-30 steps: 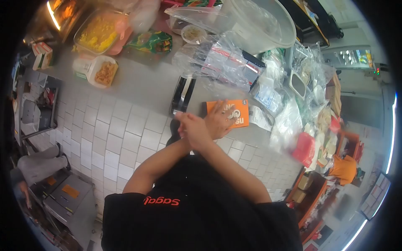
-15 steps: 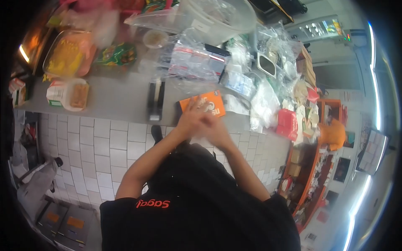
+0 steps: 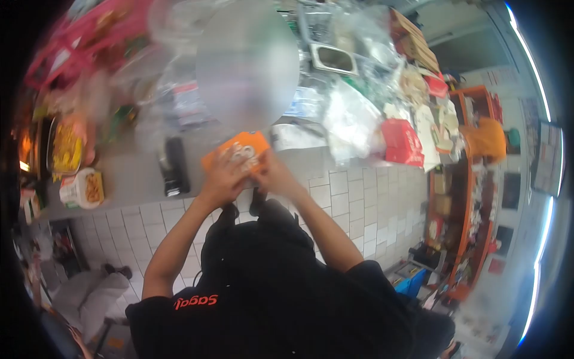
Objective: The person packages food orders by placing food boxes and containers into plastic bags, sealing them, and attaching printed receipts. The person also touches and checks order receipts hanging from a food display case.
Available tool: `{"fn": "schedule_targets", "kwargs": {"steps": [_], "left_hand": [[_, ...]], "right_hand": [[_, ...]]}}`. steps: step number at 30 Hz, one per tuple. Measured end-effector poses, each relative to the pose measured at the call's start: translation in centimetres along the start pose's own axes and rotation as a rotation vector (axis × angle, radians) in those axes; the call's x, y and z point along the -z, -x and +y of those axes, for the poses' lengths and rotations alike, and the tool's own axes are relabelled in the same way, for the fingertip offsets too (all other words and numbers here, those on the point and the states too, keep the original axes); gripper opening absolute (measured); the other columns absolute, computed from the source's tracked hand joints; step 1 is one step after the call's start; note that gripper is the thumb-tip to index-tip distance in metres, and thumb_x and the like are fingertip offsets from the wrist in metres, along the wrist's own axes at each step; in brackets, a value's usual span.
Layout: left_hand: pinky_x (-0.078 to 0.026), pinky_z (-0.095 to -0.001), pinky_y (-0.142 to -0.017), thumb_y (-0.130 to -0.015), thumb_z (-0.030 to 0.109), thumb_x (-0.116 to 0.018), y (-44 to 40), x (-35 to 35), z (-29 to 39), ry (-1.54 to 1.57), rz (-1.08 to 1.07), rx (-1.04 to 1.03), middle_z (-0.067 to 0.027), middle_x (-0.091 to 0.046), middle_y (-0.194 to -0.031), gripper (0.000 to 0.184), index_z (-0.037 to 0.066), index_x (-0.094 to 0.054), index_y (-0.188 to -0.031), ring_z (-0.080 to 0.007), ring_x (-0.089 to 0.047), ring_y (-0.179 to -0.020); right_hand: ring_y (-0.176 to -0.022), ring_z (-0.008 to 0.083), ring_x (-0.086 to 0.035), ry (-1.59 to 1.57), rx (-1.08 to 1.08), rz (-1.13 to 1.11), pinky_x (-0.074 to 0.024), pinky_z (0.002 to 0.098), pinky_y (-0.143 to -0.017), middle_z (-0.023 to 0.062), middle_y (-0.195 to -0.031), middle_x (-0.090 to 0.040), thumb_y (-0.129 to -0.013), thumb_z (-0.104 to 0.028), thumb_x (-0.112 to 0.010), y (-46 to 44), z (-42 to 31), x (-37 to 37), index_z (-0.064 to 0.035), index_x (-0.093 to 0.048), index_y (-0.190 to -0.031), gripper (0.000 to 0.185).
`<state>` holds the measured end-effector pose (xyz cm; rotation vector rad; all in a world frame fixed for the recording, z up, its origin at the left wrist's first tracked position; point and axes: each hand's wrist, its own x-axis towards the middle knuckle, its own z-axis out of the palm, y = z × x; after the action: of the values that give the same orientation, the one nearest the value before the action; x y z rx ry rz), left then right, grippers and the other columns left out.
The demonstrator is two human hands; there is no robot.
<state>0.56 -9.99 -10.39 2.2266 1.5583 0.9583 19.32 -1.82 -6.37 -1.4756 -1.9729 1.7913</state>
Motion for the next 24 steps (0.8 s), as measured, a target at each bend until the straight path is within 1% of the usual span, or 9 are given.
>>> {"fn": "schedule_targets", "kwargs": {"steps": [2, 7, 10, 12, 13, 18, 21, 22, 24], "left_hand": [[-0.017, -0.0624, -0.112, -0.075, 0.017, -0.073, -0.9, 0.3, 1.0, 0.025, -0.007, 0.042, -0.0084, -0.058, -0.127, 0.032, 0.015, -0.068, -0.106, -0.0385, -0.038, -0.134], [-0.019, -0.0614, -0.111, -0.074, 0.015, -0.074, -2.0, 0.1, 3.0, -0.108, -0.055, 0.141, -0.0071, -0.060, -0.119, 0.033, 0.014, -0.067, -0.106, -0.0368, -0.044, -0.129], [-0.023, -0.0594, -0.110, -0.074, 0.015, -0.074, -3.0, -0.7, 4.2, -0.307, -0.131, 0.215, -0.0085, -0.060, -0.117, 0.037, 0.010, -0.065, -0.109, -0.0368, -0.046, -0.125], [-0.029, -0.0562, -0.108, -0.073, 0.016, -0.075, -4.3, -1.2, 6.3, -0.468, -0.206, 0.339, -0.0099, -0.061, -0.114, 0.041, 0.007, -0.063, -0.111, -0.0363, -0.048, -0.122], [-0.031, -0.0545, -0.106, -0.073, 0.016, -0.076, -5.8, -2.1, 7.7, -0.435, -0.076, 0.374, -0.0106, -0.061, -0.114, 0.042, 0.006, -0.063, -0.112, -0.0355, -0.049, -0.120], [-0.040, -0.0441, -0.096, -0.074, 0.019, -0.078, -13.1, -5.5, 12.6, -0.391, 0.392, 0.493, -0.0176, -0.056, -0.118, 0.056, 0.001, -0.057, -0.122, -0.0344, -0.051, -0.115], [-0.039, -0.0423, -0.100, -0.075, 0.020, -0.081, -10.5, -0.4, 4.9, -0.399, 1.111, 0.793, -0.0191, -0.049, -0.127, 0.076, -0.003, -0.041, -0.136, -0.0339, -0.047, -0.119], [-0.035, -0.0428, -0.104, -0.071, 0.022, -0.083, -11.0, 3.2, 5.0, -0.761, 1.059, 0.750, -0.0184, -0.049, -0.128, 0.087, -0.003, -0.035, -0.140, -0.0358, -0.045, -0.121], [-0.032, -0.0438, -0.107, -0.067, 0.025, -0.084, -10.8, 7.6, 4.1, -0.815, 0.698, 0.722, -0.0173, -0.048, -0.132, 0.093, 0.006, -0.034, -0.143, -0.0367, -0.043, -0.124]], "right_hand": [[-0.058, 0.0249, -0.067, 0.204, 0.313, 0.116, -0.0540, 0.0350, -0.050, 0.0125, -0.074, -0.065, -0.084, -0.013, -0.071, -0.3, 2.5, -0.1, -0.0034, -0.038, -0.111, 0.044], [-0.071, 0.0348, -0.065, 0.650, 0.364, 0.151, -0.0497, 0.0456, -0.061, 0.0148, -0.073, -0.064, -0.083, -0.030, -0.071, -0.3, 4.2, 0.9, -0.0097, -0.042, -0.113, 0.047], [-0.069, 0.0333, -0.064, 0.459, 0.412, 0.191, -0.0497, 0.0414, -0.061, 0.0107, -0.076, -0.065, -0.083, -0.029, -0.070, 1.1, 4.8, 9.5, -0.0073, -0.057, -0.092, 0.026], [-0.076, 0.0270, -0.065, 0.257, 0.367, 0.482, -0.0507, 0.0360, -0.065, 0.0141, -0.082, -0.064, -0.085, -0.014, -0.065, 1.6, 6.8, 18.6, -0.0058, -0.064, -0.088, 0.009], [-0.080, 0.0318, -0.065, 0.354, 0.451, 0.626, -0.0513, 0.0391, -0.069, 0.0148, -0.090, -0.063, -0.086, -0.013, -0.062, 0.0, 10.2, 23.1, -0.0058, -0.064, -0.096, 0.013], [-0.098, 0.0340, -0.057, 0.713, 0.489, 0.204, -0.0478, 0.0427, -0.083, 0.0170, -0.104, -0.058, -0.084, -0.029, -0.067, -3.3, 16.0, 32.5, -0.0088, -0.068, -0.111, 0.034], [-0.093, 0.0330, -0.058, 0.687, 0.538, 0.170, -0.0480, 0.0418, -0.082, 0.0168, -0.098, -0.059, -0.083, -0.029, -0.070, -4.0, 16.6, 34.3, -0.0068, -0.069, -0.105, 0.032], [-0.092, 0.0331, -0.058, 0.647, 0.543, 0.173, -0.0481, 0.0414, -0.081, 0.0166, -0.096, -0.059, -0.082, -0.028, -0.070, -4.0, 16.8, 34.5, -0.0064, -0.069, -0.103, 0.030], [-0.089, 0.0332, -0.058, 0.531, 0.584, 0.271, -0.0482, 0.0408, -0.080, 0.0163, -0.093, -0.060, -0.081, -0.024, -0.072, -3.5, 16.4, 33.9, -0.0053, -0.069, -0.100, 0.027]]}}
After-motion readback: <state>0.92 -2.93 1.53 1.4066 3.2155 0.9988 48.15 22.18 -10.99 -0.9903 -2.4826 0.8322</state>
